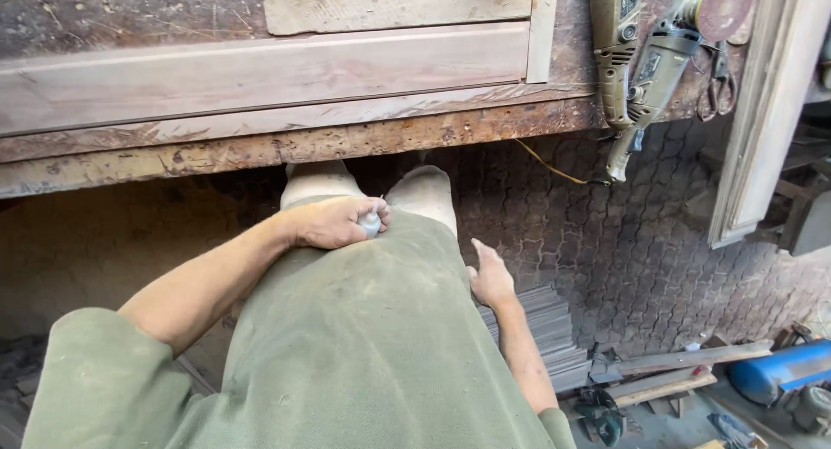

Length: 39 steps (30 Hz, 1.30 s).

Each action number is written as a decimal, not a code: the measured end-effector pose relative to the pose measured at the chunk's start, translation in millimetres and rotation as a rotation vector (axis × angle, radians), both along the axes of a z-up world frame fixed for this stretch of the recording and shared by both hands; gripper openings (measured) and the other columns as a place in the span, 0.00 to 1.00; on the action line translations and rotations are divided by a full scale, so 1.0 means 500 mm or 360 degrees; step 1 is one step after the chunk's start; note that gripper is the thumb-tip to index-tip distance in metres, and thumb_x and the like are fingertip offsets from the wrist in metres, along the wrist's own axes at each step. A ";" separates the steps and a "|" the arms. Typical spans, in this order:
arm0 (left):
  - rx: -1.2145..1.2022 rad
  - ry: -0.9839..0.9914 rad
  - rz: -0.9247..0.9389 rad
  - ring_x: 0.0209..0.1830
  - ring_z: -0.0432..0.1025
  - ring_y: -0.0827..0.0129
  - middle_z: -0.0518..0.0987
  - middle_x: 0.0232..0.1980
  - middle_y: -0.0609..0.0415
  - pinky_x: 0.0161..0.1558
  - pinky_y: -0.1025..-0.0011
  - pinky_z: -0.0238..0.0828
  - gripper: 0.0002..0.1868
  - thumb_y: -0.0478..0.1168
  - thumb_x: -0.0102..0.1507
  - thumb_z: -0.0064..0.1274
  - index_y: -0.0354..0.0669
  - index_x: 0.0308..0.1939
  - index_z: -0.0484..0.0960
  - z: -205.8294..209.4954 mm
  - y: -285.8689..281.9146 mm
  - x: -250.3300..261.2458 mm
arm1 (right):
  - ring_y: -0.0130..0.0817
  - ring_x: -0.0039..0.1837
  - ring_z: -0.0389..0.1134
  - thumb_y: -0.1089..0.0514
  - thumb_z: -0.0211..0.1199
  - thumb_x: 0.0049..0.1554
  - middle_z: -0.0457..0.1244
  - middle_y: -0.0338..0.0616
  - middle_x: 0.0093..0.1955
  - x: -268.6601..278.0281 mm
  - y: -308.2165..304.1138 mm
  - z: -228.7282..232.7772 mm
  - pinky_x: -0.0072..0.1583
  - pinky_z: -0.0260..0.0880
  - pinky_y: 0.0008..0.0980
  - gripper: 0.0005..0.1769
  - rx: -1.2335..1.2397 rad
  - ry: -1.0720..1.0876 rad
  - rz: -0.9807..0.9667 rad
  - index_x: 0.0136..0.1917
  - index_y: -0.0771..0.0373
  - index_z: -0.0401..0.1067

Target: Sanding wood planks and filling holes or cracks with glue and wood dust to smooth the surface.

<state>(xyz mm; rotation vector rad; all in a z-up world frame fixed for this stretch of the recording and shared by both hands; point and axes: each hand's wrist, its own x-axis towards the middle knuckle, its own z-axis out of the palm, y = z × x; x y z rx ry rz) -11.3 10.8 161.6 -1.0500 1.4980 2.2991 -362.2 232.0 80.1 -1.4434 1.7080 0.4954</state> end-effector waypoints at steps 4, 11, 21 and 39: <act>-0.0570 -0.0275 -0.0094 0.51 0.78 0.43 0.83 0.46 0.41 0.52 0.50 0.75 0.18 0.43 0.55 0.58 0.43 0.47 0.77 -0.096 0.003 -0.085 | 0.56 0.59 0.71 0.47 0.56 0.61 0.70 0.50 0.54 -0.063 -0.021 -0.061 0.61 0.71 0.53 0.16 0.0005 -0.0166 -0.0396 0.54 0.55 0.78; -0.1630 -0.0590 0.0016 0.45 0.79 0.51 0.80 0.47 0.54 0.40 0.53 0.79 0.20 0.62 0.65 0.54 0.51 0.41 0.78 -0.225 -0.065 -0.281 | 0.45 0.56 0.68 0.49 0.64 0.63 0.65 0.42 0.46 -0.189 -0.300 -0.131 0.60 0.70 0.41 0.10 -0.1495 -0.0159 -0.0304 0.47 0.56 0.74; -0.1680 -0.0749 0.0251 0.48 0.81 0.49 0.83 0.48 0.46 0.42 0.55 0.80 0.19 0.56 0.61 0.62 0.47 0.45 0.82 -0.277 -0.108 -0.376 | 0.62 0.78 0.48 0.41 0.56 0.63 0.49 0.64 0.78 -0.237 -0.432 -0.296 0.71 0.42 0.68 0.37 -0.1837 0.0007 0.0046 0.78 0.60 0.56; -0.1837 -0.1112 0.0865 0.44 0.80 0.55 0.85 0.41 0.51 0.41 0.60 0.79 0.18 0.57 0.59 0.63 0.48 0.38 0.86 -0.247 -0.011 -0.084 | 0.68 0.82 0.36 0.38 0.38 0.69 0.39 0.71 0.83 -0.274 -0.409 -0.309 0.74 0.32 0.67 0.40 -0.1678 0.0146 0.0164 0.82 0.69 0.49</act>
